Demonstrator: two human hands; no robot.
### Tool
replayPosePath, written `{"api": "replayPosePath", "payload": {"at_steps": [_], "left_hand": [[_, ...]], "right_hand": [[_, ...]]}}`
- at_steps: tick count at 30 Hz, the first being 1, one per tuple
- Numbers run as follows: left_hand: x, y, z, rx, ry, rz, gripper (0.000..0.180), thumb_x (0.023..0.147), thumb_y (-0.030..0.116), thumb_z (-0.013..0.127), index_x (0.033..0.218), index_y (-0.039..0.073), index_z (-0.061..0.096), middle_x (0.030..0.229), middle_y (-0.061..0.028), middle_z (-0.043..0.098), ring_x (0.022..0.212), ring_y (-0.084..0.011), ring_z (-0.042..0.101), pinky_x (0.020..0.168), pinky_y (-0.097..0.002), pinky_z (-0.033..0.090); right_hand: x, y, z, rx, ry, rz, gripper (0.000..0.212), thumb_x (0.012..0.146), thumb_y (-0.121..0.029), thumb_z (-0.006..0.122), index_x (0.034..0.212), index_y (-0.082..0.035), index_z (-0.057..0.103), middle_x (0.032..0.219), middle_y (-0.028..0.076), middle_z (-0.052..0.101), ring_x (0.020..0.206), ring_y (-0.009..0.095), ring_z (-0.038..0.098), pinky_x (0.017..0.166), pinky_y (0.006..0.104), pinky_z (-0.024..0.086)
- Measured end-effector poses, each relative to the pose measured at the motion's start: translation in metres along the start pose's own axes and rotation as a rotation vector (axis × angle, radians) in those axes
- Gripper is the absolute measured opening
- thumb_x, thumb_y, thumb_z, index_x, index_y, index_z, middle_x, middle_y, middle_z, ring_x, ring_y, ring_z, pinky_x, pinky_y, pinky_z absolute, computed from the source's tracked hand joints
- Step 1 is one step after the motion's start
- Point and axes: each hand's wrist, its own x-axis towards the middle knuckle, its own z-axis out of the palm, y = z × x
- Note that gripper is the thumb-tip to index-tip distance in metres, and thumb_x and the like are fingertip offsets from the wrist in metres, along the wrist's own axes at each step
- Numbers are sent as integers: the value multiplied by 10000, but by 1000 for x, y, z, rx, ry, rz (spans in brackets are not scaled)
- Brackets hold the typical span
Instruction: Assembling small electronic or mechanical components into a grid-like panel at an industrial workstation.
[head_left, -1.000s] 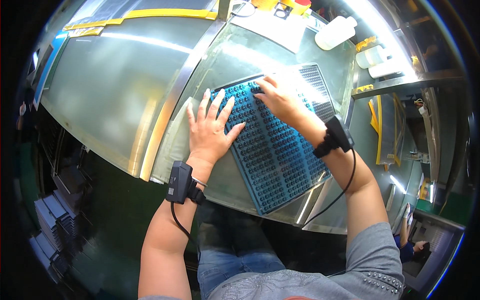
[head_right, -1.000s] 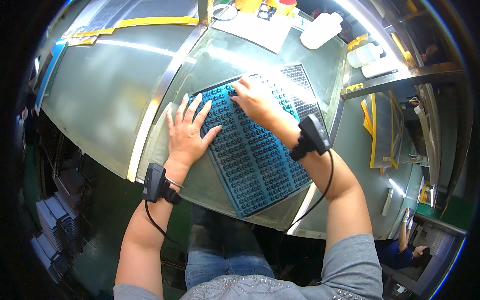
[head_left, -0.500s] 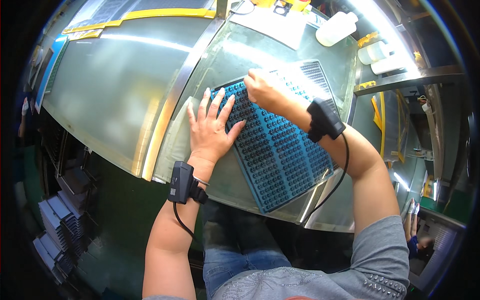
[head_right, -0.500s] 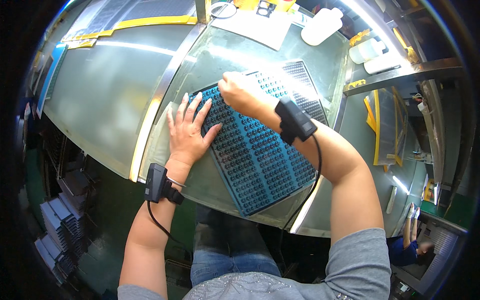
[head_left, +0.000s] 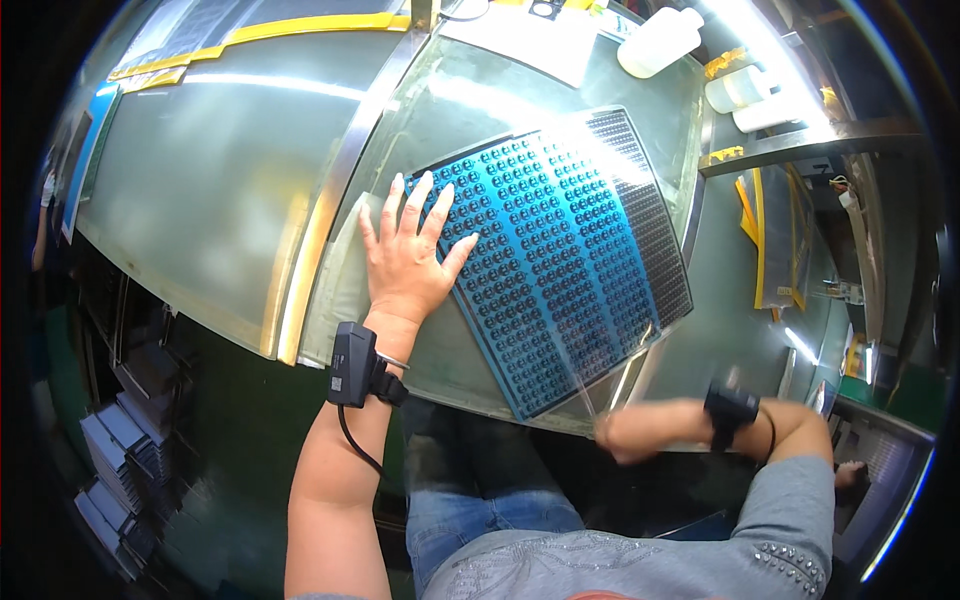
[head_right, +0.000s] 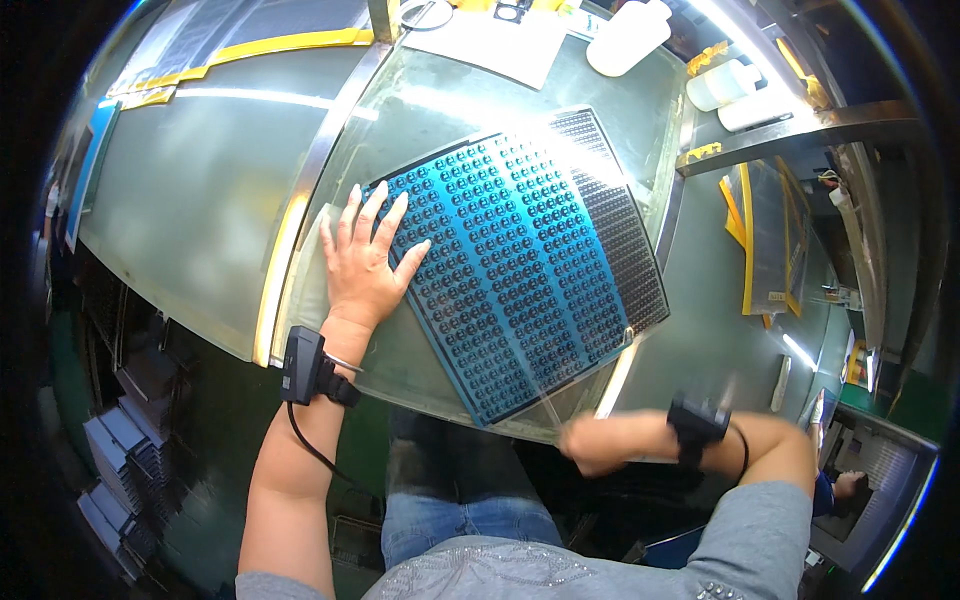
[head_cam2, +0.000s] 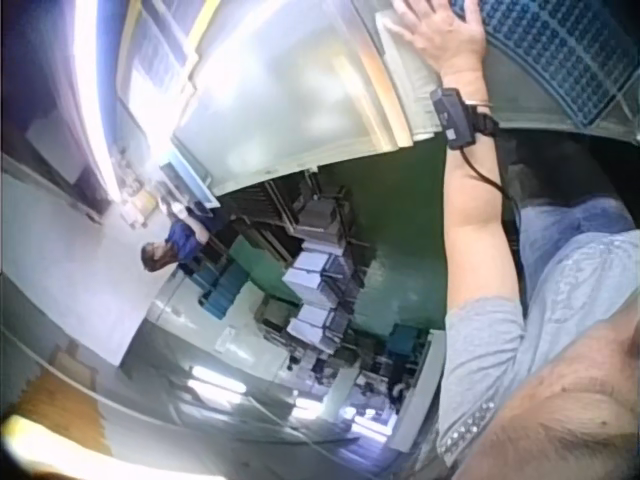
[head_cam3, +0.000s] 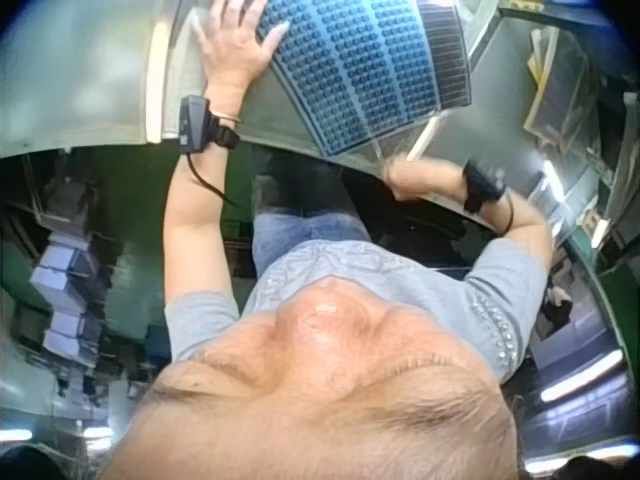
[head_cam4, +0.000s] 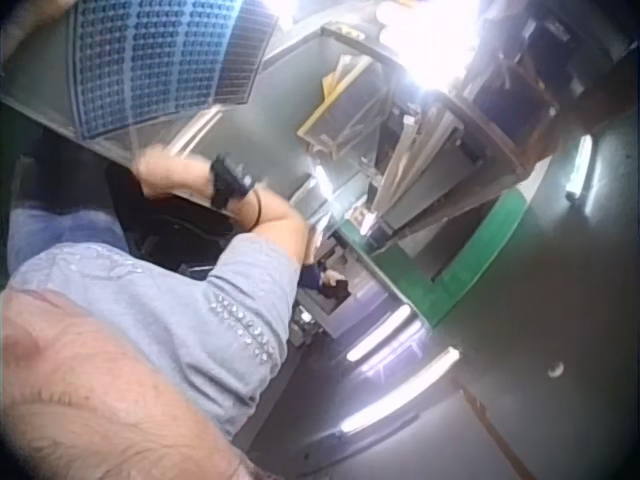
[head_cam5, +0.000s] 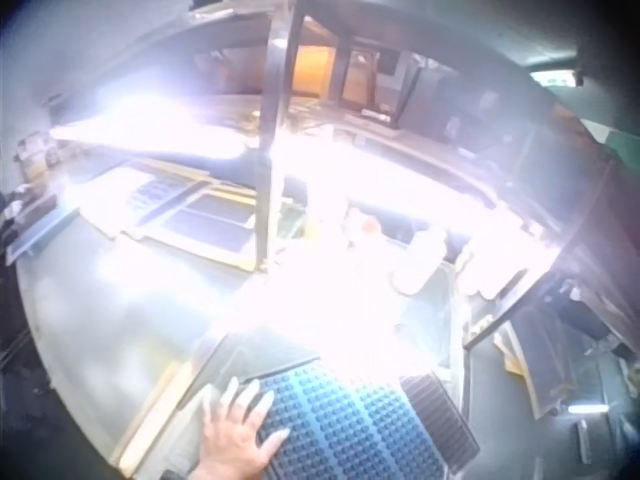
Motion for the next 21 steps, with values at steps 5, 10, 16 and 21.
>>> {"api": "replayPosePath", "payload": {"at_steps": [5,10,16,21], "left_hand": [[-1,1,-2,-9,15,1,609,896,528,632,1430,264,506,1541,-2,401,1457,-289,292,1177,-618,156],[-2,-5,4,20,-2,14,653,890,567,623,1450,258,490,1552,-25,392,1465,-309,280,1171,-614,161],[-12,31,-38,-466,228,114,896,828,696,612,1454,72,463,1545,-194,384,1472,-414,268,1175,-600,145],[-96,115,-95,-1603,-1067,181,576,906,364,731,1304,-27,586,1148,-174,689,1135,-249,633,1026,-366,449]], "right_hand": [[-74,-59,253,628,-589,73,244,810,-218,632,844,10,711,787,146,689,660,304,632,620,419,521],[-127,-110,281,1317,-526,230,258,901,-236,599,1047,-35,669,873,37,628,825,143,608,728,325,495],[-59,-77,16,1788,-18,-181,145,939,-143,565,851,-35,531,782,70,564,785,187,601,754,334,503],[-19,-80,-128,1674,365,-395,155,1002,-177,532,929,-40,514,846,131,628,835,230,656,706,319,525]]}}
